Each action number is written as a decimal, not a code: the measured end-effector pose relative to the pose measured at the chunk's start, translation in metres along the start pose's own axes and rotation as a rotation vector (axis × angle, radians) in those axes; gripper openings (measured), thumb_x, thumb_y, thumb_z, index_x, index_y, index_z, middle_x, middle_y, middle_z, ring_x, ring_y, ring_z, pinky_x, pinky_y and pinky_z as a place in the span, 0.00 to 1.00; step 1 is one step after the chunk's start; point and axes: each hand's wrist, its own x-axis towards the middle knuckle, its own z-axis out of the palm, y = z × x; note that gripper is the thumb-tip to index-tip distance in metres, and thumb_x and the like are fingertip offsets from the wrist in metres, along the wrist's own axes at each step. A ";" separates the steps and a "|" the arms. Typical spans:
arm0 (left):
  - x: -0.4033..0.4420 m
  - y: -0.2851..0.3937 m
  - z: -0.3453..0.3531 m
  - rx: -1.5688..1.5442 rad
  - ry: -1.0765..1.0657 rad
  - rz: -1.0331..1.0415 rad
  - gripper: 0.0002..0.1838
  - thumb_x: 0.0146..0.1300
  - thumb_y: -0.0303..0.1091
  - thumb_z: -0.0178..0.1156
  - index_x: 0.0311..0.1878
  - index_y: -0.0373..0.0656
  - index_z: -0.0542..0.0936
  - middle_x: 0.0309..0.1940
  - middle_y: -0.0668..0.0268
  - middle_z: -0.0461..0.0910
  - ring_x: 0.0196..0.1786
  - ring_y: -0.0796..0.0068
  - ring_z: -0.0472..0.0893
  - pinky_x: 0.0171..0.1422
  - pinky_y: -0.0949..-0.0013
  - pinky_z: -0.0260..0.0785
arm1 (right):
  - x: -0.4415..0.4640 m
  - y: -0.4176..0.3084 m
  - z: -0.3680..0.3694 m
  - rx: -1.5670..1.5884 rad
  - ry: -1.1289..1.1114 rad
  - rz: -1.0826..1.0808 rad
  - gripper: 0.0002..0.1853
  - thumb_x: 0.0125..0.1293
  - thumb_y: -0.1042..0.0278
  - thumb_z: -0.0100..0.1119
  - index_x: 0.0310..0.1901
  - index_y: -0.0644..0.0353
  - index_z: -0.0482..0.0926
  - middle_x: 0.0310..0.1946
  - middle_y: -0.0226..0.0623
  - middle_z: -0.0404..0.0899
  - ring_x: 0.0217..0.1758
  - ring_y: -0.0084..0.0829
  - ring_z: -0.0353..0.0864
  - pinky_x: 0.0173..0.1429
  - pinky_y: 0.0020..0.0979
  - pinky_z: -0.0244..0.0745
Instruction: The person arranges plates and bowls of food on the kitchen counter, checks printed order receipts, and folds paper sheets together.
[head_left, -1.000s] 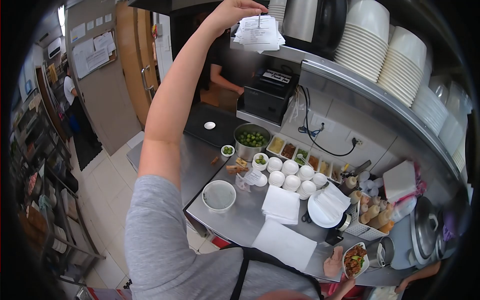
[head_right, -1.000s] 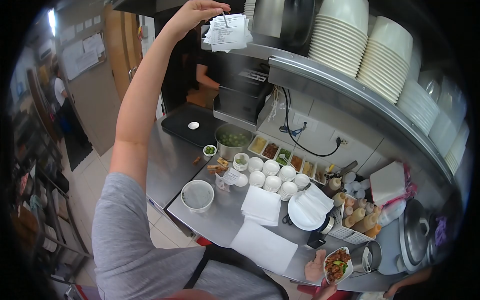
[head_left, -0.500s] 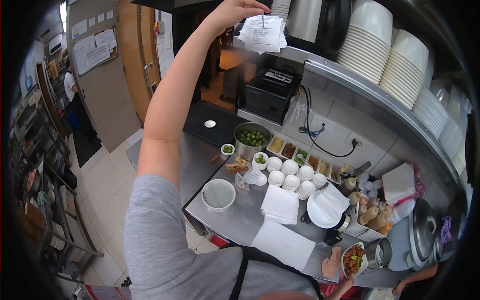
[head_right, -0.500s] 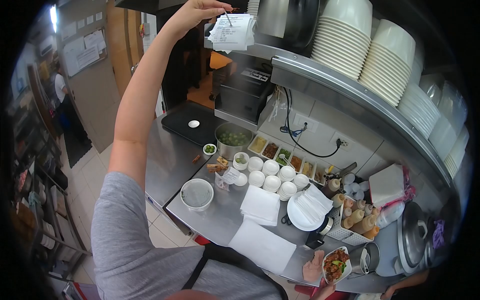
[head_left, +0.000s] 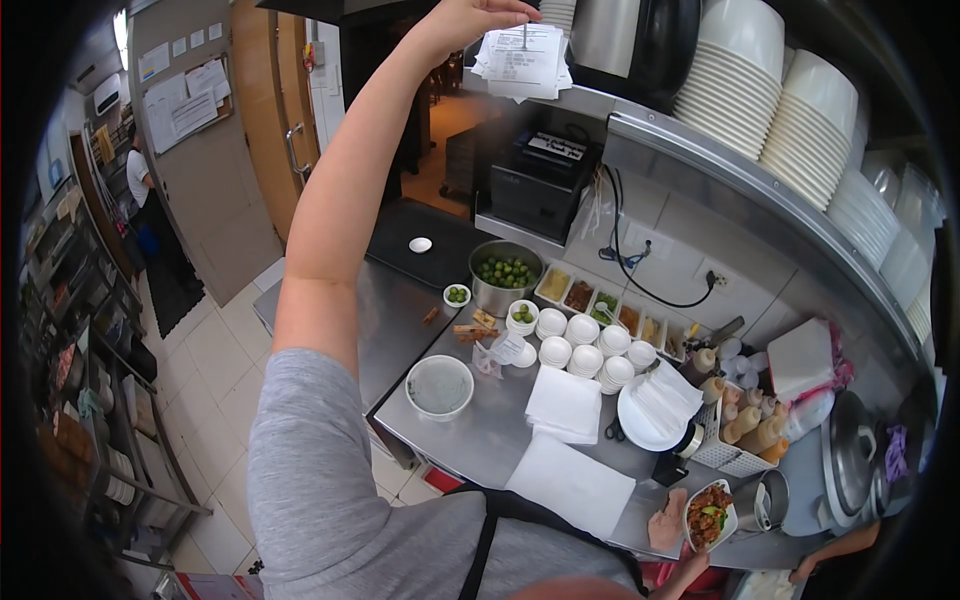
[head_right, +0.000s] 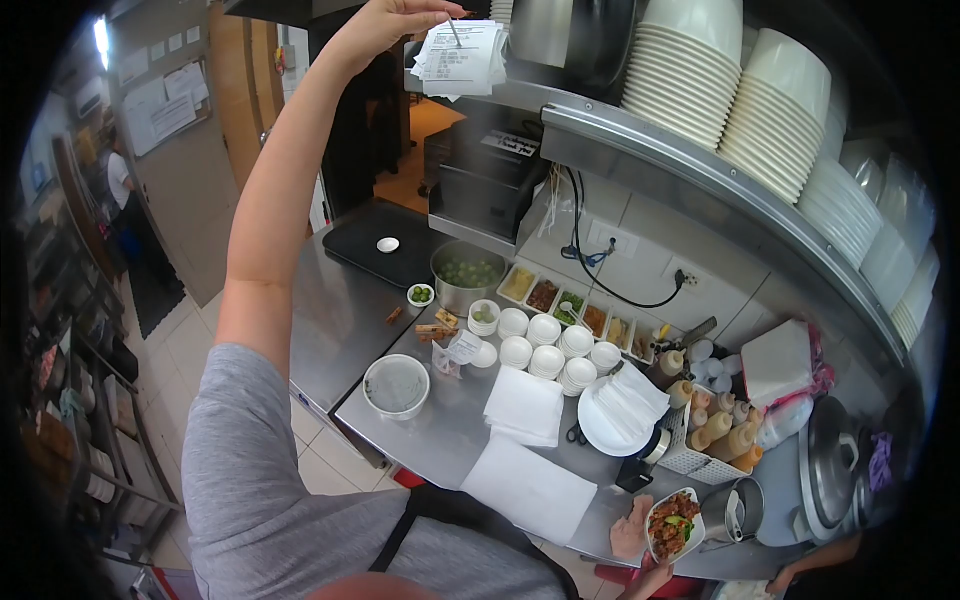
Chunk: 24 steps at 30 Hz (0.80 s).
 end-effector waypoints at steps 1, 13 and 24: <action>0.000 0.000 0.000 -0.001 -0.001 0.000 0.10 0.58 0.27 0.58 0.42 0.35 0.80 0.32 0.65 0.81 0.33 0.82 0.78 0.39 0.78 0.70 | -0.013 -0.011 0.011 -0.038 0.032 0.019 0.14 0.57 0.66 0.50 0.40 0.68 0.74 0.34 0.38 0.77 0.34 0.29 0.77 0.37 0.24 0.74; 0.011 -0.001 0.003 -0.056 0.160 -0.087 0.07 0.58 0.28 0.57 0.38 0.39 0.81 0.24 0.71 0.77 0.22 0.85 0.71 0.27 0.81 0.65 | 0.015 0.015 -0.008 0.087 -0.039 -0.005 0.19 0.61 0.63 0.53 0.51 0.65 0.69 0.41 0.42 0.75 0.36 0.31 0.77 0.36 0.27 0.74; 0.035 -0.121 -0.002 0.358 0.322 0.133 0.26 0.52 0.50 0.63 0.46 0.37 0.79 0.40 0.61 0.80 0.42 0.77 0.78 0.48 0.76 0.67 | -0.042 -0.036 0.043 -0.160 -0.103 0.045 0.19 0.63 0.59 0.52 0.50 0.63 0.69 0.37 0.40 0.77 0.28 0.28 0.80 0.20 0.22 0.71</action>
